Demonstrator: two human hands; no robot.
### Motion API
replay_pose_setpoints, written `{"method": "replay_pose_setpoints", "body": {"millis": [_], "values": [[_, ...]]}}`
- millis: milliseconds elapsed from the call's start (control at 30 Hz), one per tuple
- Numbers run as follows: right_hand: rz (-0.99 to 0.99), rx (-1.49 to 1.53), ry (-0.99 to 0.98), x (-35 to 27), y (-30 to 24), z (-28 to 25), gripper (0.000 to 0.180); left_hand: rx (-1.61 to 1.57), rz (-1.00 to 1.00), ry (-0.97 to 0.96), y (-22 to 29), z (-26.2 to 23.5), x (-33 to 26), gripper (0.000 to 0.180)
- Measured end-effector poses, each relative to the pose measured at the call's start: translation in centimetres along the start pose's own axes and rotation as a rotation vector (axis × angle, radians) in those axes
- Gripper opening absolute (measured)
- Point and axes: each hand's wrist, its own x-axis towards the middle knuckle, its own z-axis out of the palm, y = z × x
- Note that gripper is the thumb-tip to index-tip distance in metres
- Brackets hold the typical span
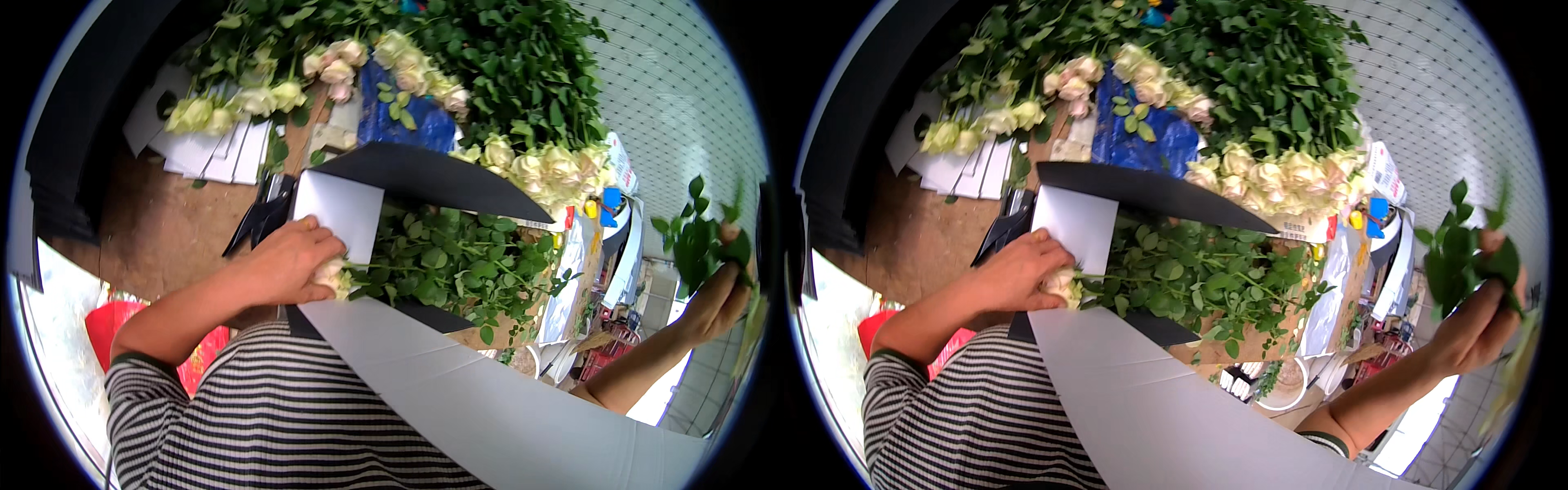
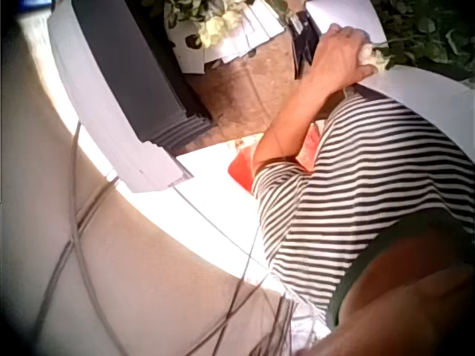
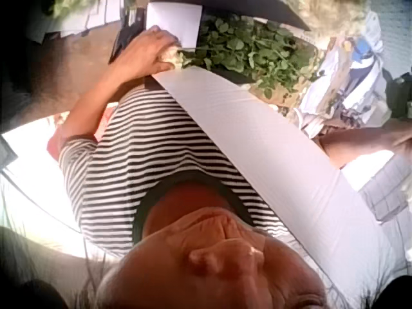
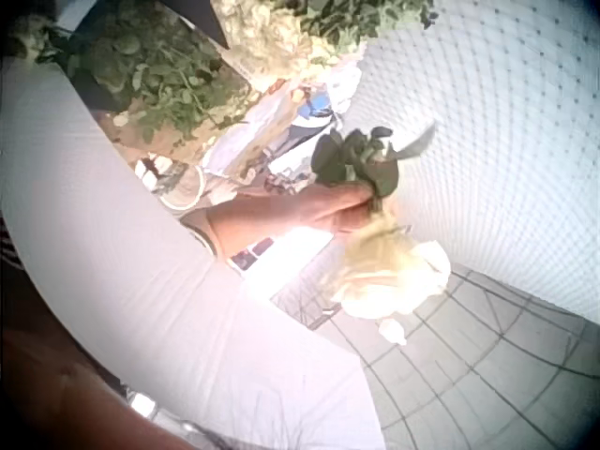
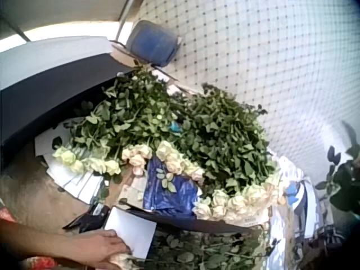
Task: The person arranges light-colored roses and green foliage into a bouquet. They wrap the stems in brown paper, then encase the arrangement in clear plastic wrap. Finally, they place the bouquet into a black and white paper sleeve.
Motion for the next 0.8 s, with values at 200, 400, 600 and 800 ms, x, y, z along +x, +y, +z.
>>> {"method": "replay_pose_setpoints", "body": {"millis": [200, 400, 600, 800], "values": [[0.073, 0.558, -0.834, -13.3, -13.2, 19.1, 0.031, -0.024, -0.095, -0.014, 0.2, 0.2, -1.6, 0.048], [0.098, 0.537, -0.999, -18.5, -14.4, 24.5, 0.032, -0.134, -0.305, -0.153, 0.7, -0.6, -2.4, 0.049], [0.052, 0.625, -0.868, -16.5, -15.7, 25.7, 0.023, -0.137, -0.263, -0.149, 0.3, -0.5, -2.2, 0.049], [0.145, 0.751, -0.905, -19.0, -16.3, 27.4, 0.019, -0.177, -0.248, -0.141, 0.3, -0.7, -2.4, 0.047]]}}
